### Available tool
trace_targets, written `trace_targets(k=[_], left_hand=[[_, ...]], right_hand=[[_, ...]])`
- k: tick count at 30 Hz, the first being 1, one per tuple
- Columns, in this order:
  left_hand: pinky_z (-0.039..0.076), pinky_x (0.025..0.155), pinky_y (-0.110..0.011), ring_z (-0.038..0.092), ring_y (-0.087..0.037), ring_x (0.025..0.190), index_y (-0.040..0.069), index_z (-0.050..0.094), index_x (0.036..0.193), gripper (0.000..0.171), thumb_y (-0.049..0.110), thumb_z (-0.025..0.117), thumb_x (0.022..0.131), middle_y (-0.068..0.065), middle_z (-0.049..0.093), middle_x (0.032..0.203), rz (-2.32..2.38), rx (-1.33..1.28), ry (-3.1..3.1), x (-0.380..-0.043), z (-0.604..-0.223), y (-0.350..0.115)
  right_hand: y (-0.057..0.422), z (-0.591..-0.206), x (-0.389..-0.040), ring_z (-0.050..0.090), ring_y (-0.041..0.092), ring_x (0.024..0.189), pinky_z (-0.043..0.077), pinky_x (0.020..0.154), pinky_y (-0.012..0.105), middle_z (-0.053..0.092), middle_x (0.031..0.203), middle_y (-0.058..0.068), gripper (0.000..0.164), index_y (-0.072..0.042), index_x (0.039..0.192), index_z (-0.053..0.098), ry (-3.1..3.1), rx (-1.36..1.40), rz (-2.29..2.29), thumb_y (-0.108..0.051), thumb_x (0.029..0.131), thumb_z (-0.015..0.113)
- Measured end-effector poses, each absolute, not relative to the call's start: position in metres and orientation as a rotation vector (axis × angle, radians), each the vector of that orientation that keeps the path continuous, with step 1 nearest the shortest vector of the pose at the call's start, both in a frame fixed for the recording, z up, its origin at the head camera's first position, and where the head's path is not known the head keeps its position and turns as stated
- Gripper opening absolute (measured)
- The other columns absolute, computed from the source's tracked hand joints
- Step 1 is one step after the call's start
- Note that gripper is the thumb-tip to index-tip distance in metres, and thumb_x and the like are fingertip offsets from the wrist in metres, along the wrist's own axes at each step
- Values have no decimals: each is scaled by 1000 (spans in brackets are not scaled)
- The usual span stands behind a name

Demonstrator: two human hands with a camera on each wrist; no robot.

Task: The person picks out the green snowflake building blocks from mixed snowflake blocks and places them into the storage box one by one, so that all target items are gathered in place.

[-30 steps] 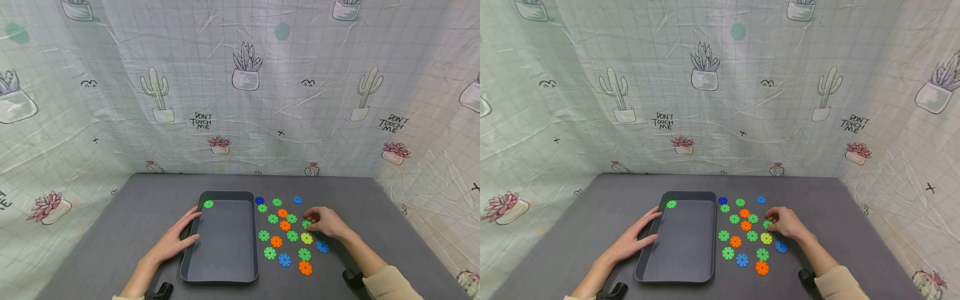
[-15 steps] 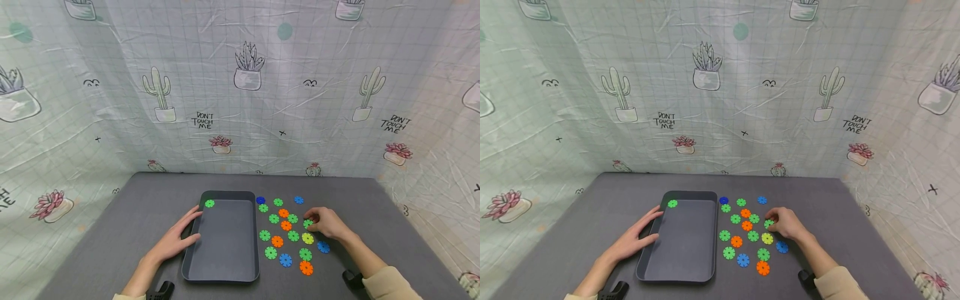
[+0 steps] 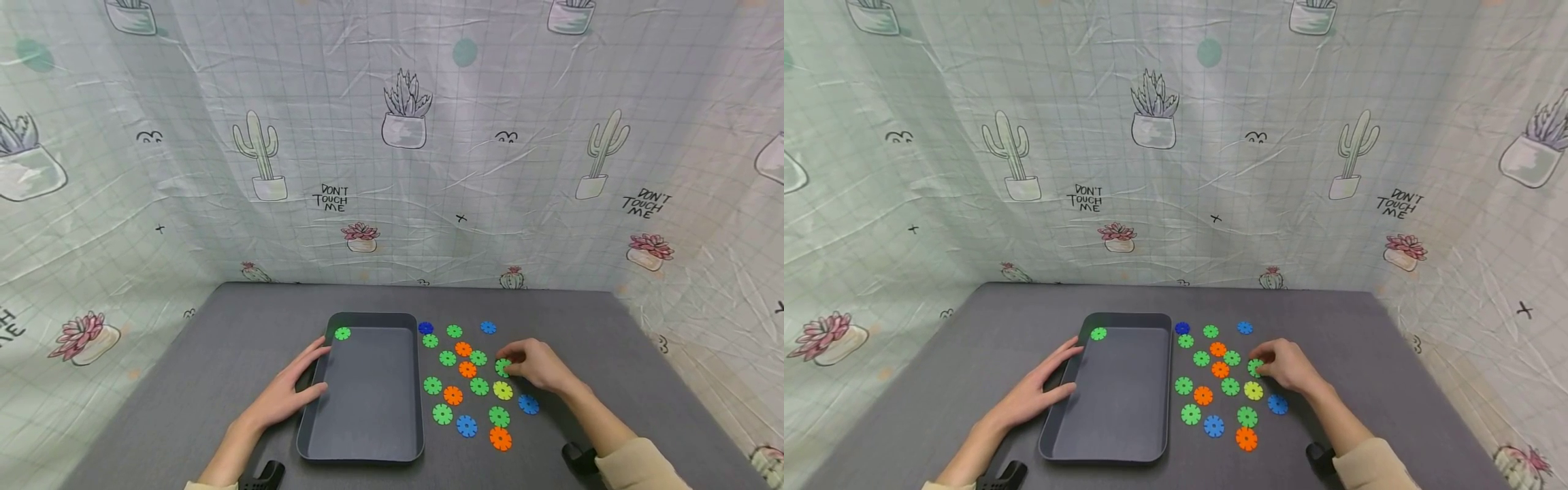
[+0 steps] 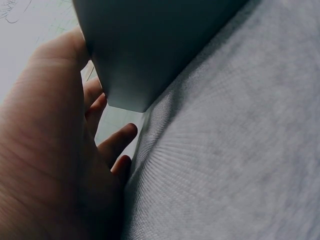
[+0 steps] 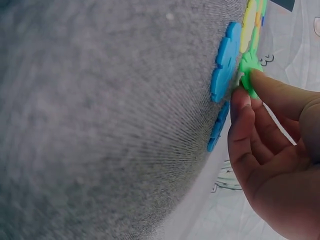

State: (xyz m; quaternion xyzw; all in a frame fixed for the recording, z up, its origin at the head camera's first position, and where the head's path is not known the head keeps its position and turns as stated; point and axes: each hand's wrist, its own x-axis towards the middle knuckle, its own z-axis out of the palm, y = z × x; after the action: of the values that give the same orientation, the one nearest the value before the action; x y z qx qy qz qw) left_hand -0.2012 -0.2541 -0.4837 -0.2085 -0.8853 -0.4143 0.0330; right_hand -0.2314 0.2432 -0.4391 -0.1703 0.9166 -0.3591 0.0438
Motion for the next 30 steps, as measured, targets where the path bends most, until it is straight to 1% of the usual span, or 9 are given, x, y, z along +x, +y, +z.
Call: trace_targets(k=[4,9,15,21,26,30], left_hand=[[25,108,-69,25,-34,149,16,46,153,64,30,71,96,-1,25,165,-1279,-641,-2723,-201,-483,-254],[25,109,-69,24,-34,149,15,46,153,64,30,71,96,-1,25,165,-1285,-640,-2721,-201,-482,-254],[25,109,-68,24,-33,149,16,46,153,64,31,71,95,0,26,165,-1277,-630,-2731,-201,-482,-253],[25,109,-68,24,-33,149,16,46,153,64,31,71,96,0,25,165,-1280,-634,-2733,-201,-483,-255],[25,109,-68,23,-33,149,15,45,153,64,32,70,96,0,25,166,-1297,-650,-2734,-201,-482,-255],[25,109,-67,23,-33,150,16,45,154,65,32,70,96,0,25,166,-1298,-650,-2735,-201,-482,-254]], right_hand=[[244,-437,-232,62,21,85,52,72,37,71,99,7,19,1,108,75,2781,-496,-1112,-4,90,74],[245,-434,-233,60,21,82,51,70,37,69,97,5,18,2,110,73,2720,-447,-1192,-4,93,70],[243,-429,-233,60,26,79,52,68,39,68,94,7,22,6,114,70,2651,-366,-1301,-6,95,68],[236,-423,-236,60,29,78,52,68,41,70,97,9,29,8,120,68,2609,-356,-1381,-8,97,66],[224,-418,-237,61,32,81,53,73,43,71,101,13,32,10,125,64,2555,-362,-1435,-6,98,63],[212,-413,-239,62,34,84,54,78,45,71,102,13,32,9,125,65,2539,-340,-1452,-6,96,64]])
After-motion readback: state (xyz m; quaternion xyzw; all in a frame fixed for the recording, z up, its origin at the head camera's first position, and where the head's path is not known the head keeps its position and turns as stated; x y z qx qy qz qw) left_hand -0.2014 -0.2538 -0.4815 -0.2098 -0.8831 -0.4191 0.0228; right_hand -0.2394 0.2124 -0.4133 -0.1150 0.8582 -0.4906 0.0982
